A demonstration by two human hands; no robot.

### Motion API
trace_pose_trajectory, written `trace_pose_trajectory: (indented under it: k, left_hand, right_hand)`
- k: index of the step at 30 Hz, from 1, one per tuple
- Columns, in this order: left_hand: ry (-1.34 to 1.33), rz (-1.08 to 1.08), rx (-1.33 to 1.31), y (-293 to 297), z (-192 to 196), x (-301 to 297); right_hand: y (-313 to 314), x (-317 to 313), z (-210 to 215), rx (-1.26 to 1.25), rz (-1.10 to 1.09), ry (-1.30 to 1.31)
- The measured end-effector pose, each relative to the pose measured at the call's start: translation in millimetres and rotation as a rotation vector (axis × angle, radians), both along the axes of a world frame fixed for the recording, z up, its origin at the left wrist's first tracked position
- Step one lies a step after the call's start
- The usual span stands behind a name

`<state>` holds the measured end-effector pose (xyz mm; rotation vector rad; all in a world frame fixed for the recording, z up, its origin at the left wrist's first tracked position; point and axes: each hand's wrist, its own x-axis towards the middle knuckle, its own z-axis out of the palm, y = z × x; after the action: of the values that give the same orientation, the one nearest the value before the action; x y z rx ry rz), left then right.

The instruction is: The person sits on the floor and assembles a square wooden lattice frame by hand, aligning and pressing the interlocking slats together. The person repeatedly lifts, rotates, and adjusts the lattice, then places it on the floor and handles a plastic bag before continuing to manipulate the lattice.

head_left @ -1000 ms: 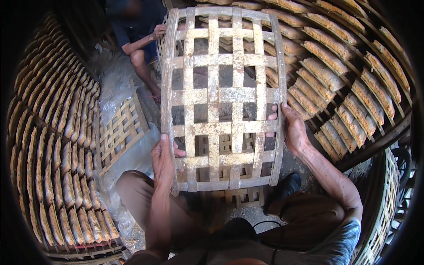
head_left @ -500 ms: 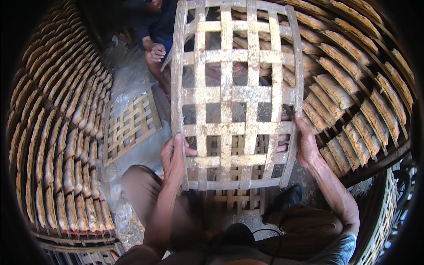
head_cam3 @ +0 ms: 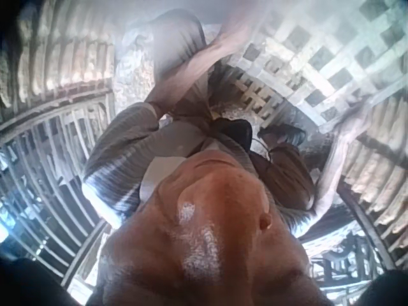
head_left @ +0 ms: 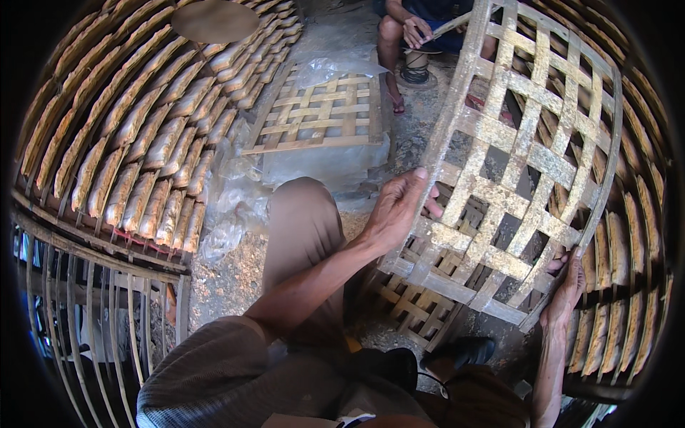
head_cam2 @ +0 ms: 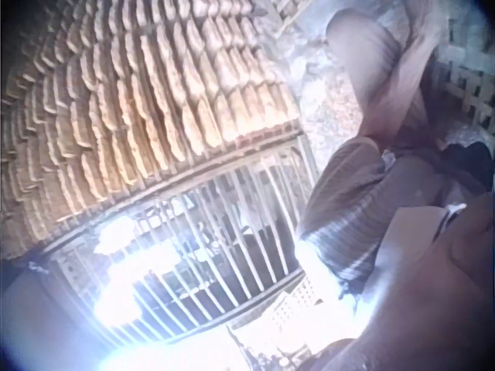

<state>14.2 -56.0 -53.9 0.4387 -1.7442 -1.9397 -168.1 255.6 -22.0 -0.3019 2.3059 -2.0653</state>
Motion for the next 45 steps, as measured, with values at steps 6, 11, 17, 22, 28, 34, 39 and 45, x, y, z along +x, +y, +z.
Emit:
trace_pose_trajectory:
  k: [6,11,17,22,28,34,39,45]
  left_hand:
    - [0.004,0.221,-0.482,-18.8,49.1,26.5]
    - [-0.290,0.138,-0.689,-116.4,87.5,53.8]
    - [-0.567,0.311,-0.991,-291.2,56.2,-17.9]
    - [-0.651,0.427,-1.192,-407.0,32.6,-94.1]
    - [-0.660,0.367,-1.509,-410.0,-16.7,-139.5]
    - [-0.554,0.374,-1.408,-400.1,-2.1,-128.2]
    - [-0.531,0.491,-1.243,-463.0,4.7,-104.9]
    - [-0.766,0.636,-1.447,-531.4,-36.1,-141.6]
  right_hand:
    - [13.4,-18.5,-16.5,0.054,-0.003,-0.018]
    - [30.5,-27.8,-45.5,0.074,-0.051,-0.109]
    - [48.8,-30.3,-71.3,0.127,-0.107,-0.228]
    - [54.3,-40.8,-88.6,0.147,-0.166,-0.323]
    - [65.4,-52.6,-117.3,0.107,-0.187,-0.346]
    - [64.6,-55.3,-124.8,0.116,-0.113,-0.368]
    - [24.1,-45.6,-104.1,0.188,-0.262,-0.393]
    - [39.2,-59.2,-123.3,0.253,-0.136,-0.369]
